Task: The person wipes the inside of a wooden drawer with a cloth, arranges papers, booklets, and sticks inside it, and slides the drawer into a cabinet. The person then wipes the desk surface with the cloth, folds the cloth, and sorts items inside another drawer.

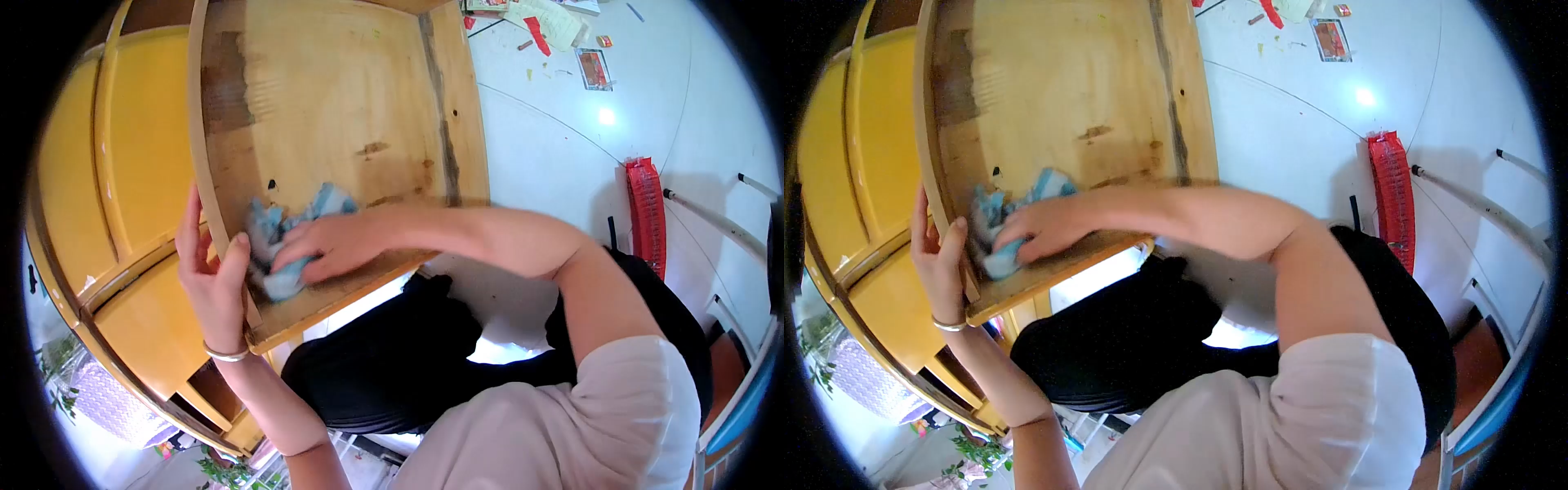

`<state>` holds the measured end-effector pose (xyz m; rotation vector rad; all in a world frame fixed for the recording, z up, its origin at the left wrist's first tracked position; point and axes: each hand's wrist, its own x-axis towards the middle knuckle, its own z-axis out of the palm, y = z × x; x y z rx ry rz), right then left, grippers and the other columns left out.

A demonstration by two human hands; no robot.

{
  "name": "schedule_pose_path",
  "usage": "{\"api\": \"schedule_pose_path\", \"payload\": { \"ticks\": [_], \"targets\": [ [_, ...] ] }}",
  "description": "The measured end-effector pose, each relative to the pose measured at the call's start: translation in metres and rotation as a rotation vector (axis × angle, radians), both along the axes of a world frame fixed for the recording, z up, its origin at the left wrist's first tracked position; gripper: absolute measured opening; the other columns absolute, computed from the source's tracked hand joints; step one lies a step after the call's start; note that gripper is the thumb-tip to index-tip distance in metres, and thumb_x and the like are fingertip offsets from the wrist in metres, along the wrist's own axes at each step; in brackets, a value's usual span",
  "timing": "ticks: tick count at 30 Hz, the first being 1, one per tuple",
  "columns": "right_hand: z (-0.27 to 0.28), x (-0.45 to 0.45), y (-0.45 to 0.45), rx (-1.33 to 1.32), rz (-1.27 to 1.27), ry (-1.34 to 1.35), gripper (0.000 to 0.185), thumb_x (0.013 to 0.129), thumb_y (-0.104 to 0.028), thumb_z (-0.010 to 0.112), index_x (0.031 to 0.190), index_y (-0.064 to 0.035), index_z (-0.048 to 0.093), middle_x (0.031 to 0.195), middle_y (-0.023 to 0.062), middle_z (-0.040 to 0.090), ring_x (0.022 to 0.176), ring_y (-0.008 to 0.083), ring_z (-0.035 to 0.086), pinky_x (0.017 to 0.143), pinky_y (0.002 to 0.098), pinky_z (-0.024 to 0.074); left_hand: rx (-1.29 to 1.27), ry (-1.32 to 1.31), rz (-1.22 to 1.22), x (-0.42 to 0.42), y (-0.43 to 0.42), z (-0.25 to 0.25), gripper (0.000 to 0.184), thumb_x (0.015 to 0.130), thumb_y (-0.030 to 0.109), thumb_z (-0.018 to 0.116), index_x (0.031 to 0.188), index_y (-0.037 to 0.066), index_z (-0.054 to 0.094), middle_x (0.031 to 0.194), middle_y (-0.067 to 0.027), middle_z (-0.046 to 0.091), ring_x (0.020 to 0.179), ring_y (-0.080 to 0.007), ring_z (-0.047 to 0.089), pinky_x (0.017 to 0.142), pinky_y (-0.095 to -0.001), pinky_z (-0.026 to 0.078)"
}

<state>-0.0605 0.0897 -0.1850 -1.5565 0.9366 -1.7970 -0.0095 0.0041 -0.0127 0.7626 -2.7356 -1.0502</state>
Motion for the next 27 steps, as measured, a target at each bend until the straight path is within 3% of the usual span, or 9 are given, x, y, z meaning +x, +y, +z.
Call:
{"api": "schedule_pose_path", "payload": {
  "ticks": [4,9,12,15,17,21,23,25,27],
  "targets": [
    [-0.093,-0.025,0.048,0.368,0.131,0.019,0.048,0.079,-0.030,0.055,0.121,-0.0080,0.054,0.110,0.0179,0.058,0.102,0.0287,0.054,0.088,0.0382,0.0416,0.026,-0.009,0.013,0.001,-0.006,-0.001,0.062,0.074,-0.003,0.056,0.134,0.005,0.041,0.130,-0.0074,0.045,0.105,-0.0167,0.052,0.090,-0.0281,0.042],
    [-0.127,-0.072,0.089,0.969,0.197,0.812,0.035,0.073,-0.024,0.061,0.102,-0.0053,0.065,0.092,0.0170,0.065,0.091,0.0314,0.060,0.073,0.0419,0.0481,0.032,0.012,0.015,-0.001,-0.014,-0.005,0.063,0.074,-0.003,0.054,0.135,0.004,0.040,0.130,-0.0091,0.046,0.106,-0.0162,0.052,0.091,-0.0273,0.041],
    [-0.134,-0.132,0.088,1.162,-0.833,0.918,0.017,0.068,-0.013,0.061,0.080,-0.0022,0.066,0.084,0.0172,0.065,0.079,0.0286,0.064,0.064,0.0440,0.0504,0.091,-0.041,0.034,-0.005,-0.012,-0.001,0.063,0.074,-0.002,0.053,0.135,0.005,0.040,0.132,-0.0084,0.046,0.110,-0.0174,0.051,0.093,-0.0280,0.040],
    [-0.087,-0.176,0.109,1.088,-1.312,0.490,0.014,0.067,-0.010,0.061,0.078,-0.0006,0.066,0.083,0.0184,0.065,0.076,0.0313,0.064,0.066,0.0433,0.0516,-0.030,-0.015,-0.033,-0.003,-0.011,-0.001,0.064,0.073,-0.001,0.052,0.135,0.006,0.041,0.133,-0.0070,0.045,0.113,-0.0182,0.049,0.094,-0.0288,0.040],
    [-0.067,-0.159,0.106,1.143,-0.805,0.654,0.014,0.068,-0.010,0.061,0.078,0.0002,0.065,0.083,0.0208,0.064,0.078,0.0332,0.064,0.066,0.0424,0.0519,0.002,-0.023,0.009,-0.004,-0.010,-0.003,0.065,0.071,-0.001,0.052,0.135,0.007,0.042,0.134,-0.0061,0.043,0.116,-0.0187,0.047,0.096,-0.0304,0.039],
    [-0.107,-0.079,0.083,0.857,-0.399,0.660,0.018,0.067,-0.007,0.061,0.082,0.0024,0.064,0.079,0.0203,0.062,0.080,0.0334,0.062,0.067,0.0404,0.0511,-0.006,0.027,-0.047,-0.004,-0.014,-0.002,0.065,0.070,0.000,0.052,0.134,0.008,0.043,0.135,-0.0051,0.043,0.117,-0.0173,0.045,0.099,-0.0314,0.035],
    [-0.125,-0.099,0.086,1.182,-0.169,0.781,0.018,0.070,-0.006,0.060,0.085,0.0030,0.062,0.083,0.0203,0.059,0.082,0.0322,0.061,0.066,0.0394,0.0512,-0.064,-0.037,-0.042,-0.004,-0.017,-0.003,0.066,0.069,0.001,0.052,0.133,0.011,0.044,0.134,-0.0036,0.044,0.119,-0.0154,0.043,0.101,-0.0321,0.031],
    [-0.104,-0.137,0.095,1.246,-1.080,1.038,0.016,0.071,-0.011,0.060,0.084,-0.0033,0.066,0.093,0.0185,0.063,0.095,0.0309,0.058,0.073,0.0395,0.0482,-0.047,0.002,-0.046,-0.005,-0.018,-0.006,0.066,0.068,0.002,0.053,0.133,0.014,0.045,0.132,-0.0024,0.045,0.120,-0.0144,0.042,0.101,-0.0319,0.029],
    [-0.051,-0.195,0.127,1.183,-1.302,0.922,0.023,0.072,-0.017,0.064,0.088,-0.0014,0.065,0.096,0.0229,0.057,0.085,0.0303,0.061,0.066,0.0367,0.0522,-0.121,-0.035,-0.070,-0.005,-0.017,-0.001,0.067,0.068,0.003,0.053,0.133,0.016,0.045,0.132,-0.0045,0.044,0.122,-0.0162,0.040,0.100,-0.0319,0.030]
  ]
}}
